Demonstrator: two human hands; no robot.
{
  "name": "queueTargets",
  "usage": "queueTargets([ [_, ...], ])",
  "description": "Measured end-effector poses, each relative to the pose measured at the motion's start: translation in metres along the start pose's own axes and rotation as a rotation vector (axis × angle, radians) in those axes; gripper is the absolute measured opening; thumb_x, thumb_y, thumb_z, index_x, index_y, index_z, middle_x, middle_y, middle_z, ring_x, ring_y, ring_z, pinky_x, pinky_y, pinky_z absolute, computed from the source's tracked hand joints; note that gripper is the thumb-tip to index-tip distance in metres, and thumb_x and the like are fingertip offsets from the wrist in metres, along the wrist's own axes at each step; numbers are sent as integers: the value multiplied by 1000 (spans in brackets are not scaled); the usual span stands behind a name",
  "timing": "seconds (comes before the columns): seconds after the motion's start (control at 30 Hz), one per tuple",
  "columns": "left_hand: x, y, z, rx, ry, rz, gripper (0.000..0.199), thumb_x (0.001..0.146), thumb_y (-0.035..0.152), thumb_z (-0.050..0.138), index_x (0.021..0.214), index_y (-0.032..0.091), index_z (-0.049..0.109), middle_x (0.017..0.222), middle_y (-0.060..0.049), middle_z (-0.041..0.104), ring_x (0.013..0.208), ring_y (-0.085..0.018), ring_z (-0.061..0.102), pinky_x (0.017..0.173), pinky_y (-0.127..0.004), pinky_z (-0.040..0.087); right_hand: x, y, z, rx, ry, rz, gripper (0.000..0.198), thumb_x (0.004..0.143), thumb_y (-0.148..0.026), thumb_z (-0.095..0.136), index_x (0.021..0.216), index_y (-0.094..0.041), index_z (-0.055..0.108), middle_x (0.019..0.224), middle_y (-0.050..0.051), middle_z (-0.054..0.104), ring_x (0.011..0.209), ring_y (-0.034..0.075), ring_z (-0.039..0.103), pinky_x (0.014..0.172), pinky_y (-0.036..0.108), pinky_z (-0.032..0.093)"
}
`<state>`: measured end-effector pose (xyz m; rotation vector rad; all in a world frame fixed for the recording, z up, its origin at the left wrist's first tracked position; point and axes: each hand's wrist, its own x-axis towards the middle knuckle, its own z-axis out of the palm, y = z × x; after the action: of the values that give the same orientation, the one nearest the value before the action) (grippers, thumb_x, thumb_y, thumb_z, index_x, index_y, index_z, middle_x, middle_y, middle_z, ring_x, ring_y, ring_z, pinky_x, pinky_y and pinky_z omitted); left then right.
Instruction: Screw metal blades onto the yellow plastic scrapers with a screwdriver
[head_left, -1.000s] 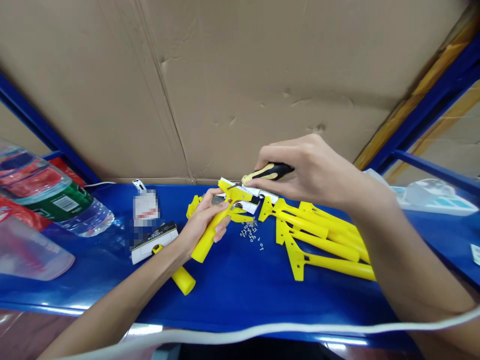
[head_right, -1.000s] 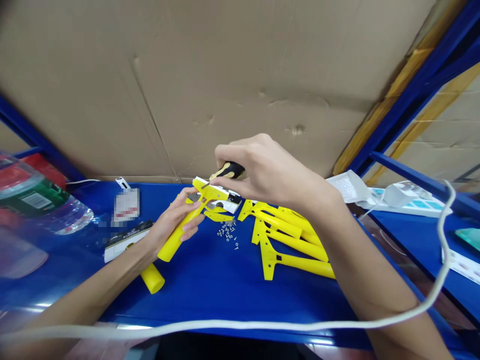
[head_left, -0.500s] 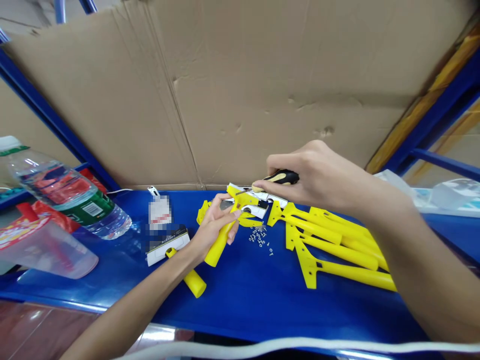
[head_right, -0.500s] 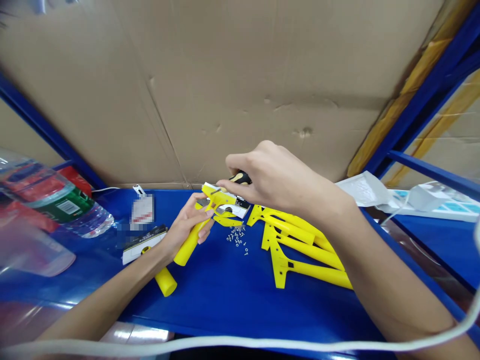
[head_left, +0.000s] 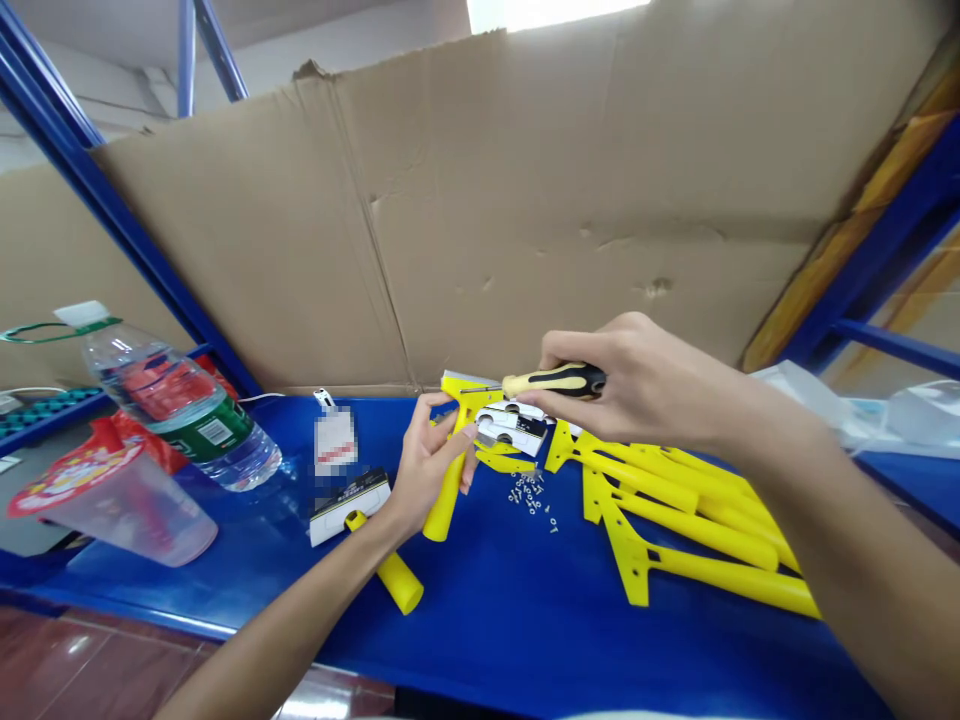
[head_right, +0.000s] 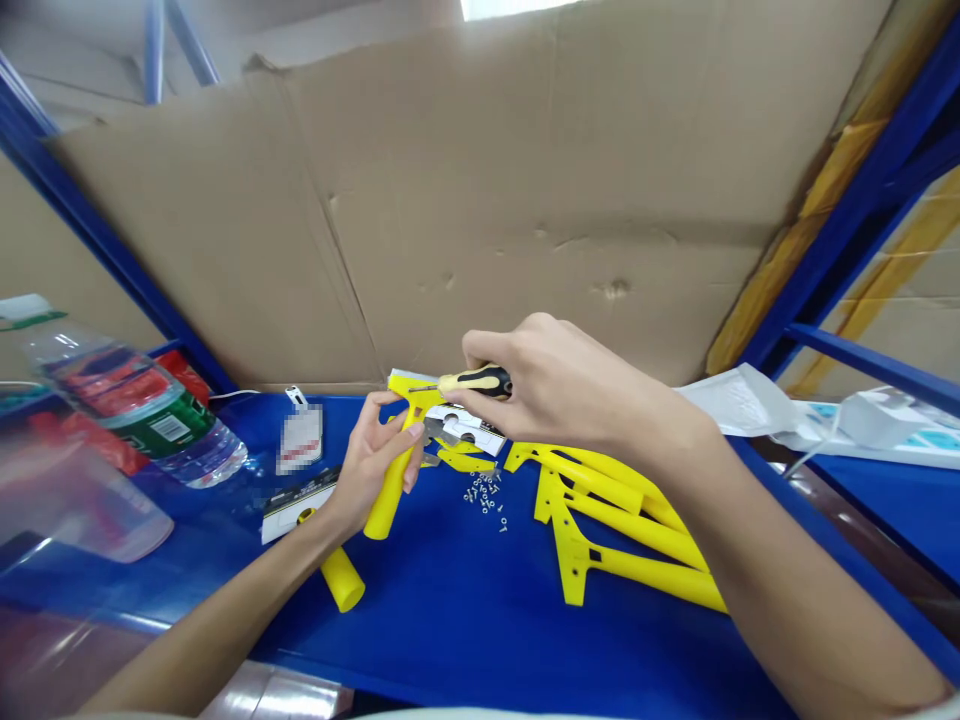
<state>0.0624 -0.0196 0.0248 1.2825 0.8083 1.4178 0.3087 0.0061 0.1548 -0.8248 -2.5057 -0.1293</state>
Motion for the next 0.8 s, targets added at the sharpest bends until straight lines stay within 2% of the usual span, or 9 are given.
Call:
queueTargets([
  [0.1,-1,-6,-2,25,12,56,48,95,37,82,120,30,41,86,6,70,42,-8,55,41,-21,48,2,-1,1,20,18,31,43,105,-59,59,84,-23,67,54,-3,48,48,14,35,55,34,24],
  [0.3,-3,-12,-3,85,37,113,43,100,38,77,120,30,39,90,5,71,42,-7,56,41,-22,49,3,-5,-1,9,-11,57,46,105,-60,57,84,-21,72,55,-1,51,50,15,35,56,34,25],
  [0.4,-2,-6,-3,100,51,123,44,99,38,78,120,30,40,89,5,70,44,-9,58,41,-22,49,2,-3,-4,28,-41,93,49,106,-62,55,91,-20,76,61,2,61,51,15,42,57,34,27],
  [0.5,2,2,-6,84,56,163,47,96,38,81,119,29,41,104,1,73,50,-10,65,43,-23,51,2,6,-7,54,-103,134,54,107,-65,50,95,-20,77,71,6,70,56,17,51,59,33,31],
  [0.6,6,10,-12,49,61,212,50,95,38,83,123,29,42,116,-4,74,63,-13,73,50,-23,55,2,21,-9,97,-139,178,58,107,-68,43,96,-21,74,78,7,72,64,20,58,62,33,35],
  [0.7,8,14,-17,6,44,219,50,97,39,81,128,28,44,117,-6,76,72,-14,75,56,-23,57,4,34,-7,172,-79,224,63,106,-75,38,95,-21,68,81,7,71,67,21,60,62,34,37],
  [0.8,8,14,-18,-17,7,163,48,97,40,81,127,26,46,109,-5,79,65,-12,71,62,-25,58,6,40,-1,194,-10,241,61,102,-79,45,84,-23,61,75,4,67,63,19,55,60,34,35],
])
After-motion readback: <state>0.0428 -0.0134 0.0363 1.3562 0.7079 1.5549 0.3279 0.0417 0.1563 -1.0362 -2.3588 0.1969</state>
